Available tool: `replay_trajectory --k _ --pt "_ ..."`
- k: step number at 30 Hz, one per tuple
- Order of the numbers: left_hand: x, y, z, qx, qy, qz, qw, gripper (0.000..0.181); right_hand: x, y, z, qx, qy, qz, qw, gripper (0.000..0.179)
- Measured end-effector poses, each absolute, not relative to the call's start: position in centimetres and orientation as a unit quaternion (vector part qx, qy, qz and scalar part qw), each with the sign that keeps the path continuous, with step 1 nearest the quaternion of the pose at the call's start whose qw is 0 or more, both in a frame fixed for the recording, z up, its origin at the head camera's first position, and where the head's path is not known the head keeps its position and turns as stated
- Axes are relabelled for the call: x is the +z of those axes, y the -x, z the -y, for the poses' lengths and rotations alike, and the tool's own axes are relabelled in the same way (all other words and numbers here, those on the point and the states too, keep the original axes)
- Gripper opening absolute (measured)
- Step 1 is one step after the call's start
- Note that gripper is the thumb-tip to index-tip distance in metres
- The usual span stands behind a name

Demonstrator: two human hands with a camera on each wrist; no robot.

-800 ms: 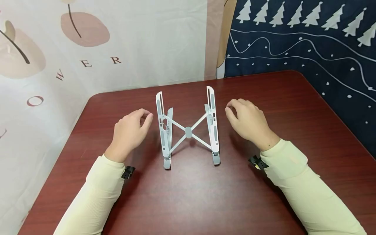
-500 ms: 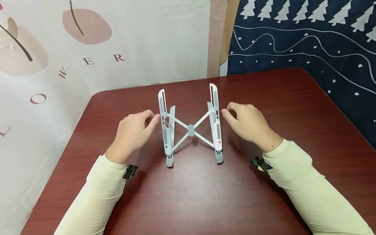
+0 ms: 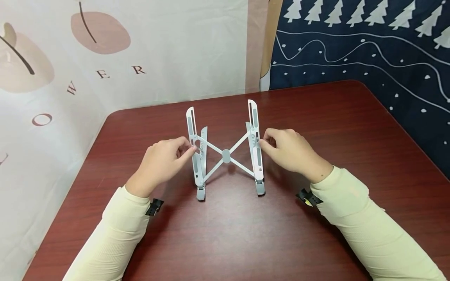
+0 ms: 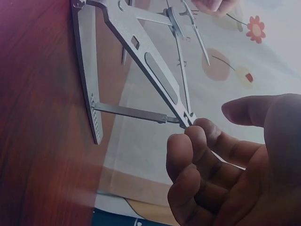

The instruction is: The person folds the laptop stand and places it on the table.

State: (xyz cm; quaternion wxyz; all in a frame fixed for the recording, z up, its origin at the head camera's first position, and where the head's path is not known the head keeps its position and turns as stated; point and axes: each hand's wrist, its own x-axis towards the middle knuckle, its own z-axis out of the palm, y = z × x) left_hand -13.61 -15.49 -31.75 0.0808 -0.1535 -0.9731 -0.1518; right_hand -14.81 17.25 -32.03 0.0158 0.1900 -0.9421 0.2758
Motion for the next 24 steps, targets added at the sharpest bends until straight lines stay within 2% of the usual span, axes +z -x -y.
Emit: replay_trajectory --k 7,24 --pt "-32.1 13.6 15.4 -0.149 0.163 0.974 0.057 0.018 -32.5 14.9 -16.9 0.266 -0.199 0.943 -0.012 0.018" --pt "-32.7 13.9 15.4 -0.113 0.167 0.977 0.074 0.018 -33.5 15.1 -16.7 0.246 -0.219 0.944 -0.014 0.017"
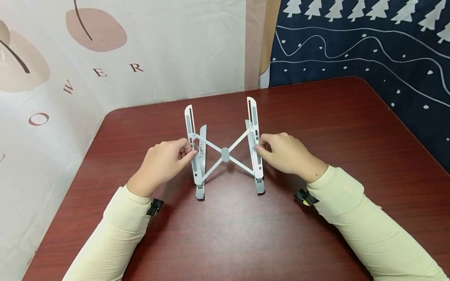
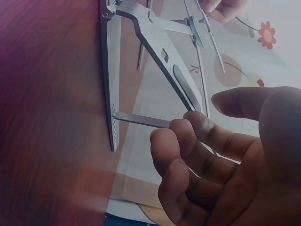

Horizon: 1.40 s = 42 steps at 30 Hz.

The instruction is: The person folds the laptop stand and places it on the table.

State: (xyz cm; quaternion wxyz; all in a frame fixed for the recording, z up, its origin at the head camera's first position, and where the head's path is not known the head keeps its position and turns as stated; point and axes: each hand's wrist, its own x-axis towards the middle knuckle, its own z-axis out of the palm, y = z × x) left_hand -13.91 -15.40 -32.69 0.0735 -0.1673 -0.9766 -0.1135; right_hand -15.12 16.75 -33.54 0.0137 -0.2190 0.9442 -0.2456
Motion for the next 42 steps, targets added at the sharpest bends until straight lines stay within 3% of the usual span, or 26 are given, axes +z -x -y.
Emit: replay_trajectory --k 23,42 --pt "-32.7 14.0 15.6 -0.102 0.157 0.982 0.029 0.027 -34.2 15.6 -17.1 -0.255 0.228 -0.938 0.052 0.014" --pt "-32.9 14.3 15.7 -0.114 0.157 0.981 -0.013 0.033 -34.6 15.9 -17.1 -0.270 0.243 -0.929 0.068 0.023"
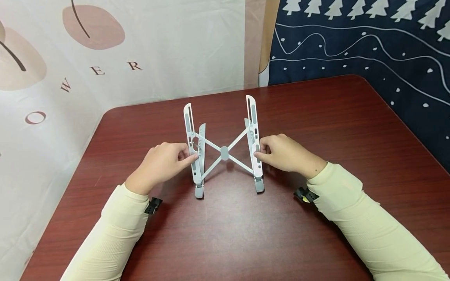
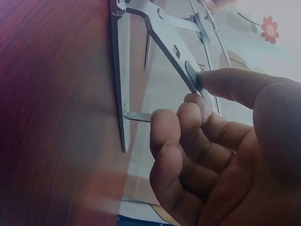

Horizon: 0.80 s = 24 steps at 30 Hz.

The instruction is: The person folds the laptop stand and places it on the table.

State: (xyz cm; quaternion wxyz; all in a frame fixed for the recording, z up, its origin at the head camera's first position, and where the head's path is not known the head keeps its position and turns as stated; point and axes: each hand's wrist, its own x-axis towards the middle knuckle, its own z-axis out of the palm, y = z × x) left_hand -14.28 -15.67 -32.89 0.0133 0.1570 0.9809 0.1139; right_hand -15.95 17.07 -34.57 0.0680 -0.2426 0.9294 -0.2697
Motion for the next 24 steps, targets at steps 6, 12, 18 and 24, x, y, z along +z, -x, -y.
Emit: replay_trajectory --k 6,12,18,24 --pt "-33.03 14.36 15.69 0.121 -0.160 -0.980 0.017 0.032 -34.63 15.93 -17.04 -0.275 0.245 -0.927 0.072 0.024" --pt "-33.02 14.38 15.69 0.132 -0.163 -0.978 0.024 0.032 -34.68 15.88 -17.00 -0.275 0.252 -0.925 0.069 0.025" --pt "-33.04 14.36 15.71 0.136 -0.164 -0.977 0.025 0.032 -34.64 15.84 -16.90 -0.274 0.252 -0.925 0.073 0.025" --pt "-33.06 14.38 15.68 0.140 -0.165 -0.976 0.026 0.032 -34.64 15.82 -16.85 -0.271 0.254 -0.926 0.070 0.025"
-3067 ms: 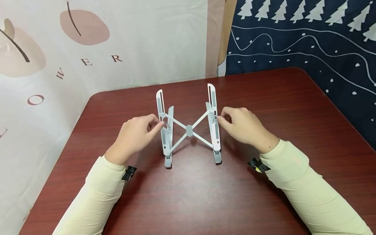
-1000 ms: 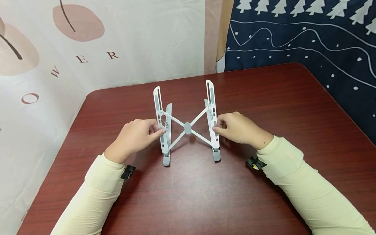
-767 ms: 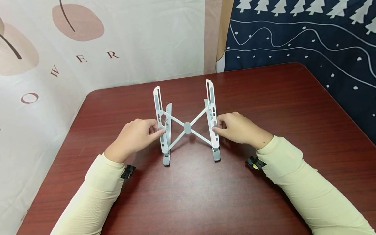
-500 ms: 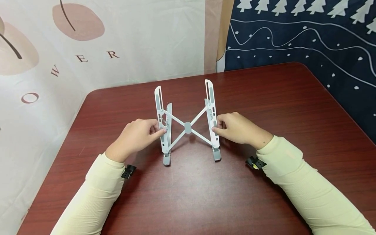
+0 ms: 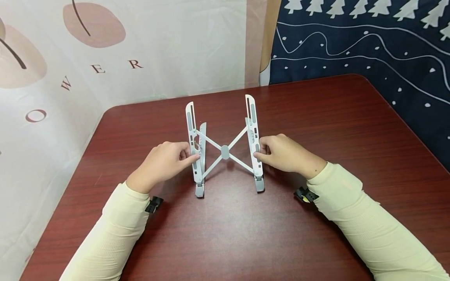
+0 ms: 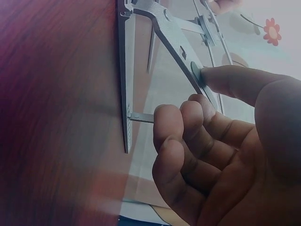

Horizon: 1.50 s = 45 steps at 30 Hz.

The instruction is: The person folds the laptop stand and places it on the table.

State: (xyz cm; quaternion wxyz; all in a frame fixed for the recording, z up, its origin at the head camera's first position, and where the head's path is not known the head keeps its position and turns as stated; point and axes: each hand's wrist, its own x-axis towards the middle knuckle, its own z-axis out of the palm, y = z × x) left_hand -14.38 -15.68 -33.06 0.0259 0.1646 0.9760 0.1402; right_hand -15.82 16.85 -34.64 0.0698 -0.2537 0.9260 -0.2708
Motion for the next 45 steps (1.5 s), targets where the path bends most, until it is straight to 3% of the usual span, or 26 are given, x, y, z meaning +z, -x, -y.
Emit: replay_trajectory --k 45 --pt "-33.26 14.55 15.58 0.155 -0.167 -0.973 0.023 0.031 -34.96 15.76 -16.54 -0.265 0.263 -0.926 0.048 0.024"
